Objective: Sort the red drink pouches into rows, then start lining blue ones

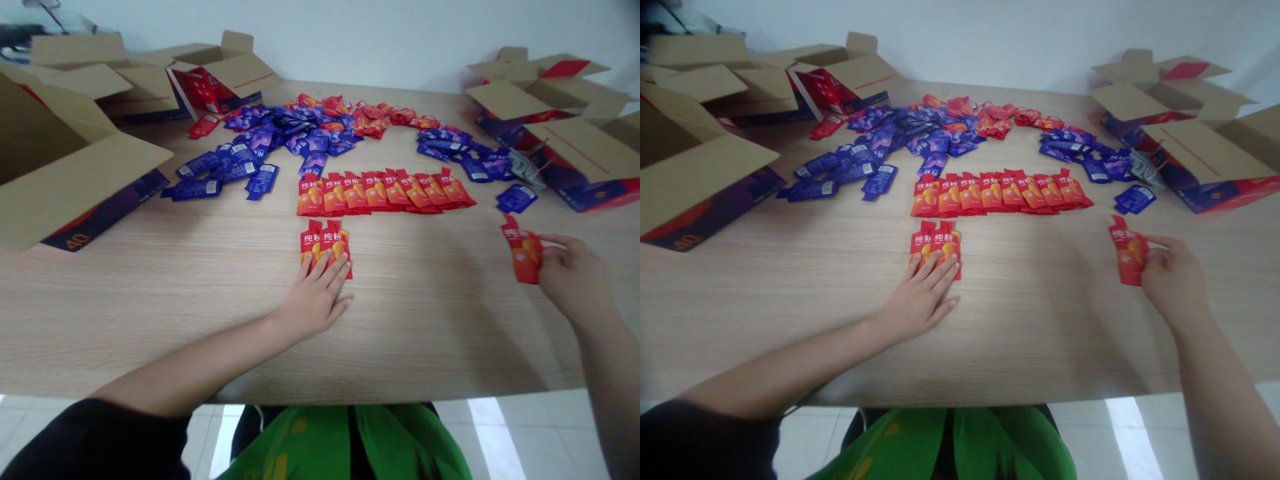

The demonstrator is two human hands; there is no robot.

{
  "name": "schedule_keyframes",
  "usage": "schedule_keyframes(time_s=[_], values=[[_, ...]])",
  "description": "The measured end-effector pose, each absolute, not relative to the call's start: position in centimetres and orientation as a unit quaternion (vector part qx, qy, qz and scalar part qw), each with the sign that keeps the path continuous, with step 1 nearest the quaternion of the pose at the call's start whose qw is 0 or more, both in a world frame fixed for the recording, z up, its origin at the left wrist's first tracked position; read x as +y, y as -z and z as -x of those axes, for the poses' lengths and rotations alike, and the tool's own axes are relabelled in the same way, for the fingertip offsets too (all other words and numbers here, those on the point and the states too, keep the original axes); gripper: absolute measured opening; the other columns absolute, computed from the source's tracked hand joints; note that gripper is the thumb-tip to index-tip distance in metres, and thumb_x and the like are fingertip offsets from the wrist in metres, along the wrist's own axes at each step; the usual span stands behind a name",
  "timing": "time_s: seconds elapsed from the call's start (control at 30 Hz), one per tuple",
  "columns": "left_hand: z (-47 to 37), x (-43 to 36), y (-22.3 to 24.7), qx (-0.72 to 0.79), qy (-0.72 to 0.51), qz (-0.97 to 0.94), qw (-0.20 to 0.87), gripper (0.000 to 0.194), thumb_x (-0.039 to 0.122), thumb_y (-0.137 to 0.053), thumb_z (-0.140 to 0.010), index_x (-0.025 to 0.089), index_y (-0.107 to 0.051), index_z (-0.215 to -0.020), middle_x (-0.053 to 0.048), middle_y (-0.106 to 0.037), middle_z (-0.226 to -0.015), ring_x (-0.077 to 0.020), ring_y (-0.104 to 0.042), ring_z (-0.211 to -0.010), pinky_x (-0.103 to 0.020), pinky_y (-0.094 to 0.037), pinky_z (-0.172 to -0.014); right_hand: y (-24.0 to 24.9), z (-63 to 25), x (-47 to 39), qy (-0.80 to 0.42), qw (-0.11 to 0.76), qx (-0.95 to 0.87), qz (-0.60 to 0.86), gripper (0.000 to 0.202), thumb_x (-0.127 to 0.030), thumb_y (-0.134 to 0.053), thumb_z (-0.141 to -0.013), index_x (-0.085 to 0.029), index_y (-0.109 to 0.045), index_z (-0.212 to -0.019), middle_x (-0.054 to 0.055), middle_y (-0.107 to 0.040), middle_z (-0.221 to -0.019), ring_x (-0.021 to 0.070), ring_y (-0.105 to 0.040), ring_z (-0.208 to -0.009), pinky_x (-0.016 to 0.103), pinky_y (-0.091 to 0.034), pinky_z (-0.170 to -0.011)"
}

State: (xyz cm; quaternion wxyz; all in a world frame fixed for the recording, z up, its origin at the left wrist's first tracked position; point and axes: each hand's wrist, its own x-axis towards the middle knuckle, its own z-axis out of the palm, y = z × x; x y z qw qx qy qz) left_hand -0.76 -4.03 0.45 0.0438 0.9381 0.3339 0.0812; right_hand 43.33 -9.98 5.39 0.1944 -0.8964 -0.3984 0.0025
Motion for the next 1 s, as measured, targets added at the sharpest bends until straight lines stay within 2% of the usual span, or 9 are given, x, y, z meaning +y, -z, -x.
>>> schedule_keyframes(time_s=[0.07,0.13,0.2,0.3,0.43,0.6,0.77,0.9,1.0], values=[[0.8,-4.0,-0.5,0.334,-0.079,-0.938,0.043,0.065,0.051,-0.036,-0.103,0.013,-0.036,-0.156,-0.009,-0.032,-0.162,-0.0363,-0.029,-0.148,-0.060,-0.019,-0.121,-4.9,-39.5,-9.7,-0.050,0.216,-0.449,0.865,0.042,-0.018,-0.045,-0.092,-0.016,-0.057,-0.133,0.012,-0.067,-0.082,0.0179,-0.054,-0.059,0.034,-0.040,-0.061],[0.8,-4.0,-0.5,0.334,-0.079,-0.938,0.042,0.065,0.051,-0.036,-0.103,0.013,-0.035,-0.156,-0.010,-0.032,-0.162,-0.0368,-0.028,-0.149,-0.061,-0.020,-0.120,-3.7,-36.5,-9.2,-0.045,0.178,-0.526,0.830,0.040,-0.017,-0.041,-0.093,-0.013,-0.060,-0.128,0.014,-0.065,-0.084,0.0201,-0.055,-0.066,0.036,-0.040,-0.065],[0.8,-4.0,-0.5,0.334,-0.080,-0.938,0.041,0.065,0.051,-0.035,-0.103,0.013,-0.035,-0.156,-0.010,-0.032,-0.162,-0.0366,-0.028,-0.149,-0.061,-0.020,-0.120,-2.6,-34.8,-8.9,0.026,0.136,-0.582,0.801,0.038,-0.016,-0.040,-0.094,-0.011,-0.067,-0.120,0.020,-0.063,-0.096,0.0255,-0.057,-0.082,0.040,-0.042,-0.074],[0.8,-4.0,-0.5,0.333,-0.081,-0.939,0.041,0.064,0.051,-0.035,-0.104,0.013,-0.036,-0.156,-0.010,-0.033,-0.162,-0.0354,-0.028,-0.149,-0.059,-0.018,-0.121,-1.3,-34.1,-9.3,0.151,0.115,-0.612,0.768,0.038,-0.030,-0.043,-0.098,-0.016,-0.071,-0.119,0.024,-0.054,-0.124,0.0325,-0.055,-0.103,0.048,-0.042,-0.086],[0.7,-4.0,-0.5,0.337,-0.084,-0.937,0.043,0.063,0.050,-0.036,-0.104,0.014,-0.036,-0.156,-0.009,-0.032,-0.162,-0.0344,-0.027,-0.150,-0.058,-0.017,-0.122,0.2,-34.2,-10.9,0.112,0.114,-0.677,0.718,0.049,-0.041,-0.046,-0.097,-0.014,-0.059,-0.136,0.021,-0.053,-0.132,0.0337,-0.054,-0.113,0.053,-0.044,-0.095],[0.7,-4.1,-0.4,0.339,-0.079,-0.936,0.054,0.066,0.051,-0.037,-0.103,0.012,-0.033,-0.156,-0.009,-0.030,-0.163,-0.0358,-0.028,-0.149,-0.060,-0.017,-0.121,1.1,-34.7,-11.5,0.080,0.216,-0.647,0.727,0.043,-0.025,-0.043,-0.092,-0.014,-0.059,-0.129,0.017,-0.064,-0.111,0.0300,-0.060,-0.103,0.048,-0.050,-0.092],[0.5,-4.2,-0.6,0.340,-0.071,-0.936,0.057,0.070,0.051,-0.037,-0.102,0.006,-0.031,-0.156,-0.012,-0.028,-0.163,-0.0371,-0.027,-0.149,-0.061,-0.017,-0.120,-2.0,-28.2,-10.2,0.034,0.276,-0.674,0.685,0.030,-0.021,-0.049,-0.088,-0.018,-0.060,-0.116,0.013,-0.068,-0.102,0.0266,-0.063,-0.086,0.044,-0.053,-0.080],[0.4,-4.1,-0.7,0.345,-0.079,-0.934,0.054,0.079,0.053,-0.044,-0.098,0.001,-0.028,-0.156,-0.018,-0.025,-0.163,-0.0374,-0.027,-0.150,-0.057,-0.019,-0.121,-3.7,-20.9,-8.2,0.034,0.287,-0.760,0.582,0.031,-0.007,-0.042,-0.087,-0.020,-0.060,-0.108,0.011,-0.068,-0.113,0.0262,-0.061,-0.105,0.044,-0.048,-0.094],[0.3,-4.0,-0.7,0.345,-0.086,-0.932,0.062,0.085,0.055,-0.046,-0.096,-0.003,-0.026,-0.155,-0.022,-0.026,-0.162,-0.0367,-0.026,-0.150,-0.052,-0.021,-0.121,-2.7,-18.0,-6.8,0.040,0.257,-0.768,0.585,0.038,-0.003,-0.038,-0.088,-0.017,-0.060,-0.116,0.013,-0.063,-0.125,0.0271,-0.055,-0.113,0.043,-0.045,-0.097]])
